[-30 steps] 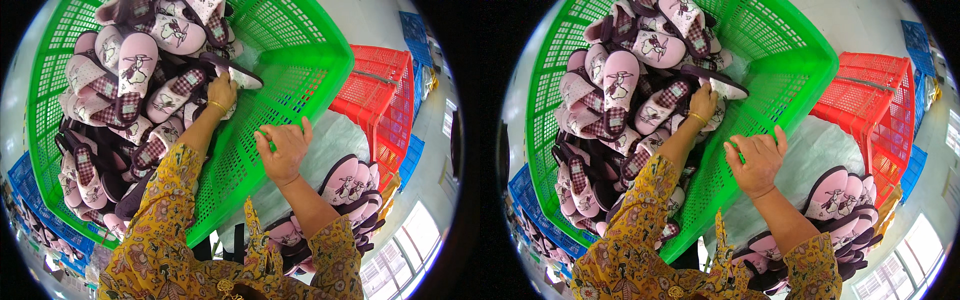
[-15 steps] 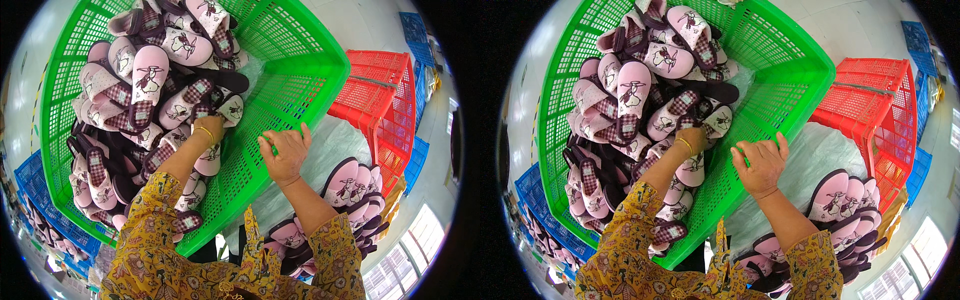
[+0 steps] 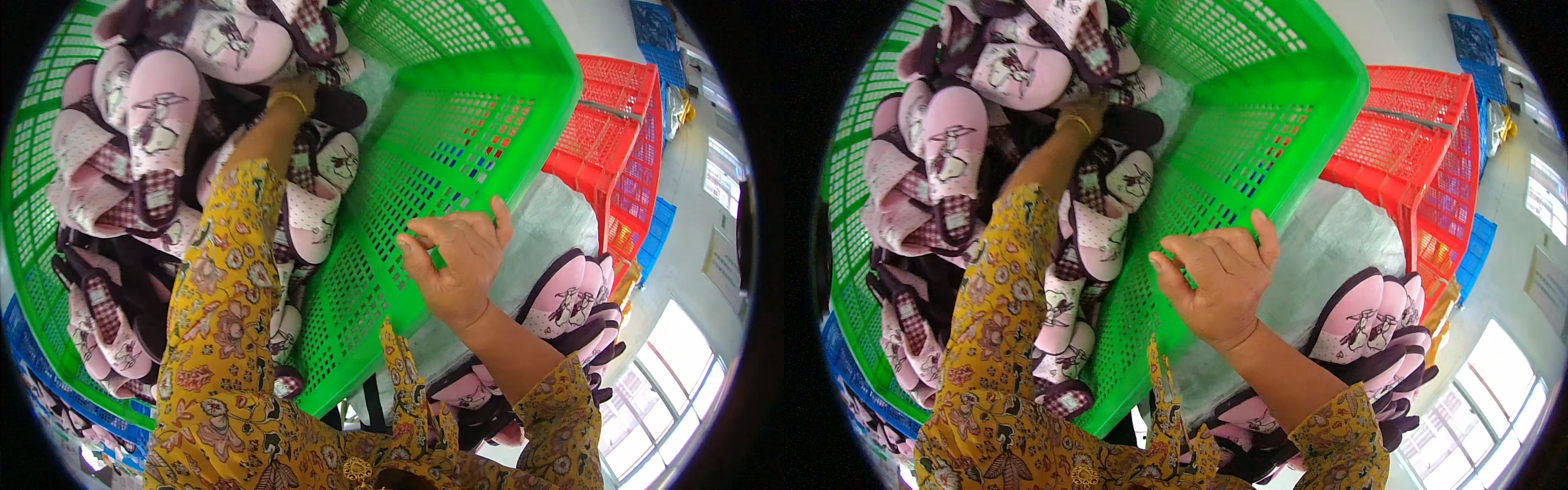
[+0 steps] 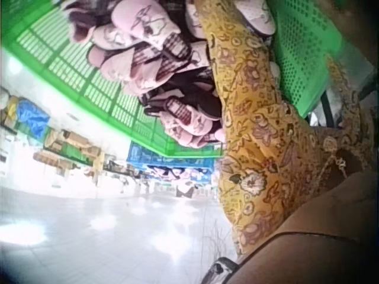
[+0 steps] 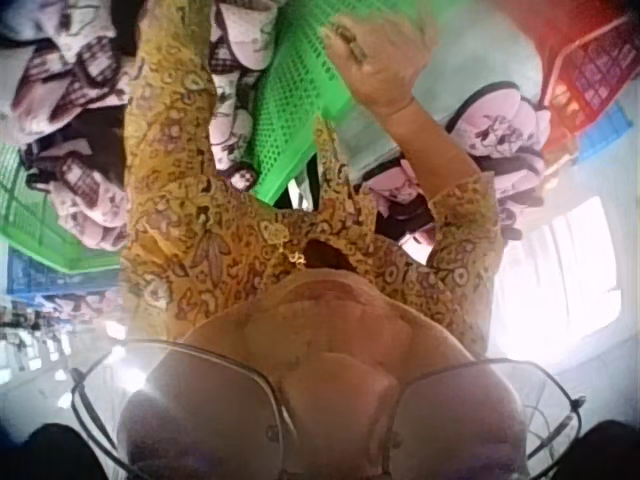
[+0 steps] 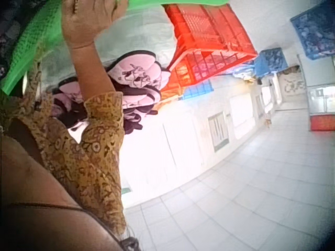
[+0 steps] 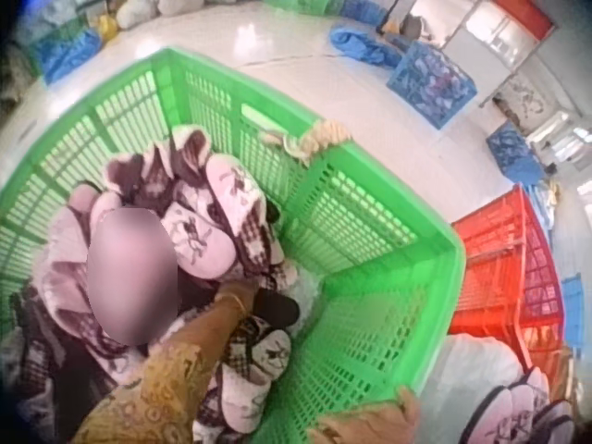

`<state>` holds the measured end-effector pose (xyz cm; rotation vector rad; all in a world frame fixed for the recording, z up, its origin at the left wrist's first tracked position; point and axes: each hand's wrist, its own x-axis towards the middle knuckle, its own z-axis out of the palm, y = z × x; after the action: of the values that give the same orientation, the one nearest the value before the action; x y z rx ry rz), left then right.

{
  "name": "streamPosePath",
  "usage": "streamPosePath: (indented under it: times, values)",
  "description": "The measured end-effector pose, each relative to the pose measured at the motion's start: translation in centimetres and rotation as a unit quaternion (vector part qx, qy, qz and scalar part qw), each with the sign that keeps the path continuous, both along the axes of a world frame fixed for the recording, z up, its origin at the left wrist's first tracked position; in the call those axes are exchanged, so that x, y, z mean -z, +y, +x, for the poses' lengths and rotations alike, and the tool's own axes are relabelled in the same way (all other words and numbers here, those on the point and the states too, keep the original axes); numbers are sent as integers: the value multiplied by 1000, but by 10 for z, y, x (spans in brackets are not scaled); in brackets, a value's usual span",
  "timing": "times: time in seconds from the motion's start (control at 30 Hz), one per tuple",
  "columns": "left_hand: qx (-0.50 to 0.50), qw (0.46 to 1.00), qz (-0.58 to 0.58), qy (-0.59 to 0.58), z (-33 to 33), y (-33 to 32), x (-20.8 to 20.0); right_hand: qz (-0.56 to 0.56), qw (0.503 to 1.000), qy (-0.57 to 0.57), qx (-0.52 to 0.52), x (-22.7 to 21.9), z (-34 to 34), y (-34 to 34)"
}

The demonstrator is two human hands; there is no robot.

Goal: The person repeatedly picks up pink slippers from a green basket and places them into a red basket. The person then handles small white paper tags, folding and arranging them on a nearby surface.

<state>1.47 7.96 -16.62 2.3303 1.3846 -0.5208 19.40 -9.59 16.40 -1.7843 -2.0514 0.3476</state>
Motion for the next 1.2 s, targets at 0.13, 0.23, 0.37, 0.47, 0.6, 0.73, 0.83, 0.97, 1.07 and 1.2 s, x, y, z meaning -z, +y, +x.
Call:
streamPosePath:
  times: [0.13,0.23,0.37,0.47,0.6,0.73,0.83,0.97,1.07,1.2]
  values:
    - [-39,998,-7,51,14,11,-2,-23,1000,-13,-2,0,5,-2]
    - [-115,990,-7,77,21,20,-13,-21,1000,-12,-8,-1,2,-1]
    - [-83,996,10,15,36,10,-37,-18,1000,-9,-2,-1,2,-1]
    - [23,998,55,-5,59,-12,-82,-11,1000,-15,7,-2,4,-3]
    - [0,972,186,-140,66,-49,-116,-11,1000,-23,-4,-3,-3,0]
    - [-31,968,133,-208,85,-88,-191,-15,999,-44,-6,-6,-3,-1]
    - [-55,982,57,-173,72,-114,-217,-6,999,-50,-8,-3,-2,-2]
    - [-81,992,-48,-82,36,-141,-222,4,999,-45,0,-4,-2,-3]
    - [-75,996,-37,-21,1,-153,-211,9,999,-42,-2,-5,-5,-2]
    - [-104,990,-3,-94,-22,-168,-195,5,999,-48,-4,-8,-8,-2]
